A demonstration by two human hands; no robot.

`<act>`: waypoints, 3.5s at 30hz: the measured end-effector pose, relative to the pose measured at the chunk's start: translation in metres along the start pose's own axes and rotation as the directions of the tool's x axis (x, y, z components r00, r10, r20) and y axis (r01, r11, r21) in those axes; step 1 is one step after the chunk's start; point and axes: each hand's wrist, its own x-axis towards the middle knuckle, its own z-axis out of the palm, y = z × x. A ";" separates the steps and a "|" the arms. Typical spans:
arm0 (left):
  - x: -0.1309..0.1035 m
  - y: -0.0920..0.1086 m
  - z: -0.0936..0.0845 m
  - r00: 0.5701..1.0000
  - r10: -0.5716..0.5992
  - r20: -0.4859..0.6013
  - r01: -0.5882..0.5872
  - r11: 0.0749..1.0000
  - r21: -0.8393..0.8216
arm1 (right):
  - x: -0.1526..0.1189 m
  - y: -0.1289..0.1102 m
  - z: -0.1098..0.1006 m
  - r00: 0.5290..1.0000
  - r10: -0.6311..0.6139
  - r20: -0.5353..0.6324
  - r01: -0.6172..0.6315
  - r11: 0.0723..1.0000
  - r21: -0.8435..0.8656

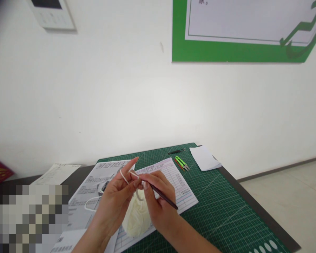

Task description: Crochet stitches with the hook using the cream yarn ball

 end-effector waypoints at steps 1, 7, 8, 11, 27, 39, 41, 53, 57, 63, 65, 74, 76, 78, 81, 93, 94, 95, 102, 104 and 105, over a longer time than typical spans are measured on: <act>-0.001 0.000 0.000 1.000 0.012 0.000 -0.012 1.000 0.016 | -0.001 0.001 0.000 0.999 0.032 -0.017 -0.031 0.999 0.018; -0.004 0.002 0.002 0.997 0.076 -0.003 -0.076 0.994 0.074 | -0.003 0.006 0.004 0.961 0.244 -0.133 -0.212 0.953 0.216; -0.004 0.002 0.003 0.997 0.073 0.000 -0.073 0.995 0.066 | -0.004 0.007 0.004 0.954 0.266 -0.138 -0.230 0.944 0.237; -0.005 0.002 0.003 0.997 0.072 -0.004 -0.072 0.996 0.050 | -0.004 0.010 0.004 0.946 0.293 -0.139 -0.246 0.927 0.284; -0.004 0.007 0.001 1.000 -0.019 0.017 0.018 0.999 0.029 | 0.000 0.006 0.003 0.990 0.104 -0.093 -0.090 0.985 0.144; -0.005 0.001 0.007 0.999 0.054 0.003 -0.054 0.992 0.112 | -0.001 0.006 0.004 0.984 0.176 -0.032 -0.164 0.959 0.232; -0.005 0.001 0.007 0.999 0.046 0.015 -0.047 0.993 0.112 | 0.000 0.006 0.003 0.985 0.169 -0.040 -0.157 0.963 0.218; -0.011 0.003 0.007 0.990 -0.075 0.116 0.056 0.985 0.162 | 0.001 0.008 0.002 0.962 0.223 -0.158 -0.186 0.957 0.222; -0.010 0.005 0.002 0.975 -0.132 0.180 0.090 0.970 0.227 | -0.001 0.008 0.002 0.963 0.225 -0.147 -0.187 0.954 0.236; -0.004 -0.003 -0.008 0.947 -0.160 0.280 0.088 0.964 0.252 | 0.000 0.005 0.003 0.957 0.236 -0.170 -0.192 0.952 0.239; -0.003 -0.004 -0.009 0.941 -0.182 0.286 0.107 0.960 0.258 | 0.002 0.004 0.003 0.954 0.238 -0.184 -0.192 0.953 0.235; 0.001 -0.001 -0.017 0.921 -0.087 0.380 -0.053 0.937 0.344 | 0.005 0.003 0.000 0.974 0.175 -0.145 -0.147 0.972 0.184; 0.002 0.002 -0.016 0.934 -0.055 0.354 -0.059 0.951 0.303 | 0.005 0.002 0.000 0.978 0.152 -0.144 -0.125 0.975 0.184; 0.000 0.005 -0.011 0.961 -0.034 0.273 -0.041 0.964 0.264 | 0.005 0.002 0.000 0.983 0.120 -0.136 -0.096 0.980 0.173; -0.003 0.009 -0.002 0.991 -0.004 0.134 -0.026 0.975 0.222 | 0.005 0.003 -0.001 0.992 0.068 -0.105 -0.052 0.987 0.149; -0.001 0.000 -0.005 0.998 0.057 -0.006 -0.055 0.981 0.187 | 0.001 0.001 0.001 0.999 -0.025 -0.048 0.029 0.995 0.092; -0.001 0.000 -0.005 0.998 0.059 -0.006 -0.057 0.980 0.191 | 0.001 0.002 0.001 0.999 -0.017 -0.048 0.021 0.995 0.097; -0.001 0.000 -0.005 0.998 0.059 -0.005 -0.057 0.980 0.193 | 0.000 0.003 0.001 0.999 -0.004 -0.047 0.009 0.994 0.106; -0.005 0.003 0.001 0.999 0.043 0.025 -0.046 0.989 0.141 | -0.001 0.008 0.003 0.994 0.109 -0.016 -0.104 0.977 0.188; -0.006 0.004 0.003 0.998 0.055 0.018 -0.057 0.993 0.106 | -0.002 0.008 0.004 0.993 0.105 -0.050 -0.096 0.982 0.165; -0.006 0.004 0.003 0.998 0.057 0.016 -0.059 0.994 0.093 | -0.002 0.008 0.005 0.992 0.105 -0.071 -0.094 0.984 0.149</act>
